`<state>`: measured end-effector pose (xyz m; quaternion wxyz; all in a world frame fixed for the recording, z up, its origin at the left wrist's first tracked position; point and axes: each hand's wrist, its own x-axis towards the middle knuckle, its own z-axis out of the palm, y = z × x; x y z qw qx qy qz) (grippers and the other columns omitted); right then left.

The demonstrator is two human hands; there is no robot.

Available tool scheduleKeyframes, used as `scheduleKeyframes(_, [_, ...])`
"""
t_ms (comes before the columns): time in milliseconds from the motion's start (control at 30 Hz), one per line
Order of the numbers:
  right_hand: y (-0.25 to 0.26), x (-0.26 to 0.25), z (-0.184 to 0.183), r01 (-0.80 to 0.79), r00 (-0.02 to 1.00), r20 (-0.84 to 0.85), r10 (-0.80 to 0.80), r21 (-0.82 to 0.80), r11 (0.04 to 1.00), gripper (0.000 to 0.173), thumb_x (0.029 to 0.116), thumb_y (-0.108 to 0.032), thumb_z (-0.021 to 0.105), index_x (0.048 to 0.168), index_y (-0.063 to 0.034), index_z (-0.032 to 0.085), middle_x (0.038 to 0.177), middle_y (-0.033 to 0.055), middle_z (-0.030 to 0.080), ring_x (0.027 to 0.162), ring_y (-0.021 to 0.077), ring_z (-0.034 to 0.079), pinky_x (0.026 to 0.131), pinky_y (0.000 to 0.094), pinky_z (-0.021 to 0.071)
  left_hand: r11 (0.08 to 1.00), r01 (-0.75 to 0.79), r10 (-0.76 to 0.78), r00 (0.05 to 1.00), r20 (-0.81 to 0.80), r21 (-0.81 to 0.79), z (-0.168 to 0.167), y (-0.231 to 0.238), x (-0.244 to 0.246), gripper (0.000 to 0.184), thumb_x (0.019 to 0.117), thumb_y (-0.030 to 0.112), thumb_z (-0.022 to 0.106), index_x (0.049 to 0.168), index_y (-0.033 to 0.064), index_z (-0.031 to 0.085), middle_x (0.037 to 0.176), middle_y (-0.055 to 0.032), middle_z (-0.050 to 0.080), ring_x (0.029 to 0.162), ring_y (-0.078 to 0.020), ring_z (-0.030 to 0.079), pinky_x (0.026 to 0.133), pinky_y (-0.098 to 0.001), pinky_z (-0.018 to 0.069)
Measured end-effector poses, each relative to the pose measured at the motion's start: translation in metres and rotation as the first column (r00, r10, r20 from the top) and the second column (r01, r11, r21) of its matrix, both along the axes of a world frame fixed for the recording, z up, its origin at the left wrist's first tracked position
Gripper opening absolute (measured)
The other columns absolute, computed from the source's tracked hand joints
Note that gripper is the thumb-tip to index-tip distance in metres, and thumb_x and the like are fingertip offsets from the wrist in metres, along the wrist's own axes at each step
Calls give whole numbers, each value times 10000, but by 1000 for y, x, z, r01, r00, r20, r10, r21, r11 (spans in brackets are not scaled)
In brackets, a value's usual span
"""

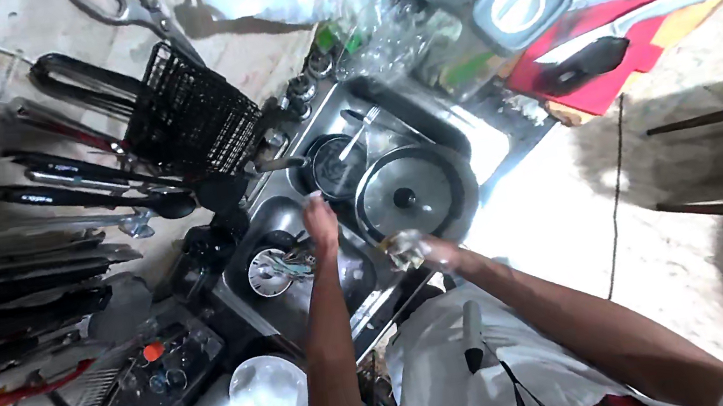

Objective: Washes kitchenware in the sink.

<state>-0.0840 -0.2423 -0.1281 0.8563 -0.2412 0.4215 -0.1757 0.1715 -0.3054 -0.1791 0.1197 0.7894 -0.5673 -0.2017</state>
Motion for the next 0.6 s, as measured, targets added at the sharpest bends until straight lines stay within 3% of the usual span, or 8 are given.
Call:
scheduleKeyframes(100, [-11,-18,-1,35,999,2,-34,-26,999,480,980,-354,617,1385,-100,582,1203,96,690,1048,209,682,893,406,592,975,125,-126,992,-7,182,-31,-65,-34,374,1048,226,516,1362,47,614,1349,-195,632,1273,-366,596,1086,-526,485])
scheduleKeyframes(233, [-18,-45,6,96,995,-23,-98,-81,992,479,980,-318,618,1397,-88,569,1202,95,684,1044,197,672,890,392,582,910,-4,10,1000,-12,415,-60,-108,-64,493,1015,342,598,1390,22,579,1361,-244,614,1247,-425,603,1029,-622,488])
scheduleKeyframes(333, [-18,-64,18,113,992,-47,-119,-107,988,492,973,-293,626,1406,-71,554,1262,81,668,1120,187,657,953,382,569,879,-44,86,994,-67,475,-69,-115,-70,376,1021,276,588,1295,26,649,1320,-255,631,1237,-432,603,1022,-621,490])
scheduleKeyframes(400, [-15,-70,16,139,989,-31,-143,-101,985,483,968,-278,630,1396,-64,560,1243,78,672,1096,183,660,934,377,573,886,1,72,988,-138,464,-71,-113,-67,354,1033,261,571,1243,-2,682,1295,-264,646,1242,-428,600,1060,-613,464])
scheduleKeyframes(533, [-12,-72,6,135,990,-16,-137,-87,987,475,967,-288,629,1384,-68,566,1224,84,675,1076,186,665,921,379,575,848,-12,87,989,-118,530,-56,-107,-63,453,1090,298,447,1321,-67,583,1315,-308,610,1250,-442,593,1051,-598,475])
scheduleKeyframes(600, [-12,-67,2,148,988,-33,-150,-66,987,484,958,-296,637,1379,-66,569,1195,95,686,1047,202,677,894,388,586,864,-50,120,987,-108,501,-45,-99,-60,427,1053,214,514,1352,-91,519,1274,-324,618,1197,-447,624,1015,-596,504])
